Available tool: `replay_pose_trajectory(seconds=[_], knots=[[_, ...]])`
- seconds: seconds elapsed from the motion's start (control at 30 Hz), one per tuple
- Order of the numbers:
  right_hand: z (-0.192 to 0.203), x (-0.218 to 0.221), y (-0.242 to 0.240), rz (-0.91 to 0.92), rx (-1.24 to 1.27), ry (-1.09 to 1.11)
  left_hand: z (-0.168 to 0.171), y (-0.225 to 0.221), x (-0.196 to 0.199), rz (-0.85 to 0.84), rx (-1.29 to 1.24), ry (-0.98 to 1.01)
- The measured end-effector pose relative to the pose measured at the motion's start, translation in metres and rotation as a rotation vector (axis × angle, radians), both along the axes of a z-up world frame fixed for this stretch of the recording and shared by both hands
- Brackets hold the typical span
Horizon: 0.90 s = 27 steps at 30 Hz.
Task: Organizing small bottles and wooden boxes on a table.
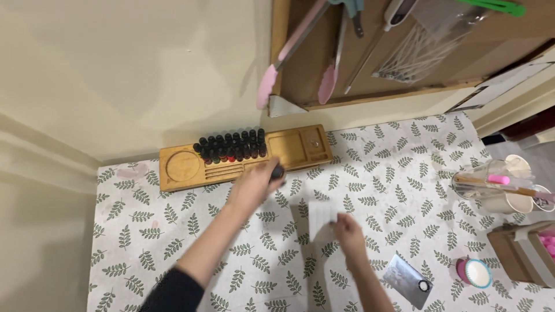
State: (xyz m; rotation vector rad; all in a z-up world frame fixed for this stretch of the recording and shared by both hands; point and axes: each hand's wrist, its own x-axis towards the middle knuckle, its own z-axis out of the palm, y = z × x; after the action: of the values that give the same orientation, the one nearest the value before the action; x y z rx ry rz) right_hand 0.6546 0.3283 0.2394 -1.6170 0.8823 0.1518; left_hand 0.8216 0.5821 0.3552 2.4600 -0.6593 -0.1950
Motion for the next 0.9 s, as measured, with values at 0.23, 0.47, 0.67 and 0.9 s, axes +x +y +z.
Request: replay_pose_trajectory(seconds=[0.23, 0.47, 0.67, 0.9], knots=[[-0.002, -0.049, 0.010, 0.034, 0.012, 0.178, -0.006, -0.052, 0.087, -0.206, 0.181, -0.323], [-0.008, -0.066, -0.015, 0.009, 0.164, 0.037, -0.028, -0.071, 0.124, -0.209, 0.264, -0.211], [-0.002, -0.065, -0.020, -0.023, 0.221, 0.063, -0.020, -0.069, 0.125, -0.194, 0.270, -0.171], [-0.013, -0.029, -0.022, 0.013, 0.128, -0.012, -0.023, -0.075, 0.119, -0.100, 0.180, -0.216]])
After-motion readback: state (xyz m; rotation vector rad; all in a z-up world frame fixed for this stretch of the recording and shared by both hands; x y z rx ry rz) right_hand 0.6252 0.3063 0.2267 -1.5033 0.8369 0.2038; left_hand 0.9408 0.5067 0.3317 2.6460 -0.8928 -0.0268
